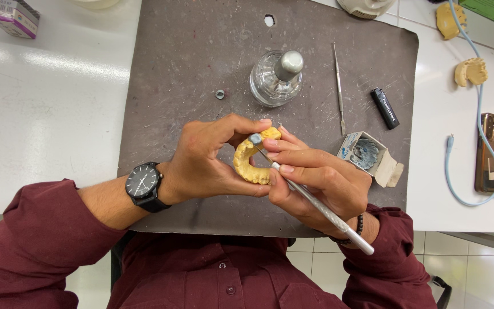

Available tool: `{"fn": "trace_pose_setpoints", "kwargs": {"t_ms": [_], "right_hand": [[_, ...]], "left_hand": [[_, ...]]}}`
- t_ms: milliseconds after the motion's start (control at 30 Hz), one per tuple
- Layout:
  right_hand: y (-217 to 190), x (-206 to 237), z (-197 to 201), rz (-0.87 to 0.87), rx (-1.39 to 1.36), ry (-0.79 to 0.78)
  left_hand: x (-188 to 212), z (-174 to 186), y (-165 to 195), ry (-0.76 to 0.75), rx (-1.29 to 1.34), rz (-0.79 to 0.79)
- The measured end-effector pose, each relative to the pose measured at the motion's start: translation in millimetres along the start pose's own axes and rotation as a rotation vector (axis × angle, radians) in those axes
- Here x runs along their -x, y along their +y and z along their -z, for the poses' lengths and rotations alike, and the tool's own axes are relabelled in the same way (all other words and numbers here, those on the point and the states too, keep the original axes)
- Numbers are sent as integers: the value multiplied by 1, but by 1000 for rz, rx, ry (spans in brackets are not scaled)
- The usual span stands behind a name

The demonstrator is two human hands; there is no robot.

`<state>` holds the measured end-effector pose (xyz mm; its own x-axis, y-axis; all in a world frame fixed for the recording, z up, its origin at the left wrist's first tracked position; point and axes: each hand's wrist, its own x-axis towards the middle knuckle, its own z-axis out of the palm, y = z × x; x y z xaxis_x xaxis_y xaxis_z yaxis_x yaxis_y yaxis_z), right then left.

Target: The person holds a dental stone model with a partial denture framework in one hand and uses a metal wax carver to shape and smooth blue wax on the denture teeth, rotating the model to reach different surfaces. They occasionally set the model down and reposition it while continuing to carve the wax.

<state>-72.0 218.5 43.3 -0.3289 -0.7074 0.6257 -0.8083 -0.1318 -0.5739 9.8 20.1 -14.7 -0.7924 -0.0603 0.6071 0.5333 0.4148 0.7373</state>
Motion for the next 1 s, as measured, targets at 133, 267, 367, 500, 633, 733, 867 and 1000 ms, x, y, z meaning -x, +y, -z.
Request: {"fn": "trace_pose_setpoints", "kwargs": {"t_ms": [133, 267, 367, 500, 633, 733, 867, 1000], "right_hand": [[0, 0, 2, 9, -5, -9], [-1, -1, 1, 5, 5, -11], [-2, -1, 0, 2, 8, -5], [-2, -1, -3, 6, 23, 13], [-2, -1, -2, 8, 27, 8], [0, -1, -1, 11, 20, 15], [-1, -1, -2, 8, 22, 26], [-1, 0, -2, 7, 35, 17]], "left_hand": [[0, 0, 1, -7, 15, 0], [0, 1, 1, -5, 11, 9], [0, 0, 1, -6, 4, 4], [0, 0, 1, -7, -5, 0], [0, 0, 2, -6, -1, 8], [-1, 1, 2, -9, 6, 10], [-1, 0, 3, 0, -2, 1], [0, 1, 2, -6, -1, -14]]}}
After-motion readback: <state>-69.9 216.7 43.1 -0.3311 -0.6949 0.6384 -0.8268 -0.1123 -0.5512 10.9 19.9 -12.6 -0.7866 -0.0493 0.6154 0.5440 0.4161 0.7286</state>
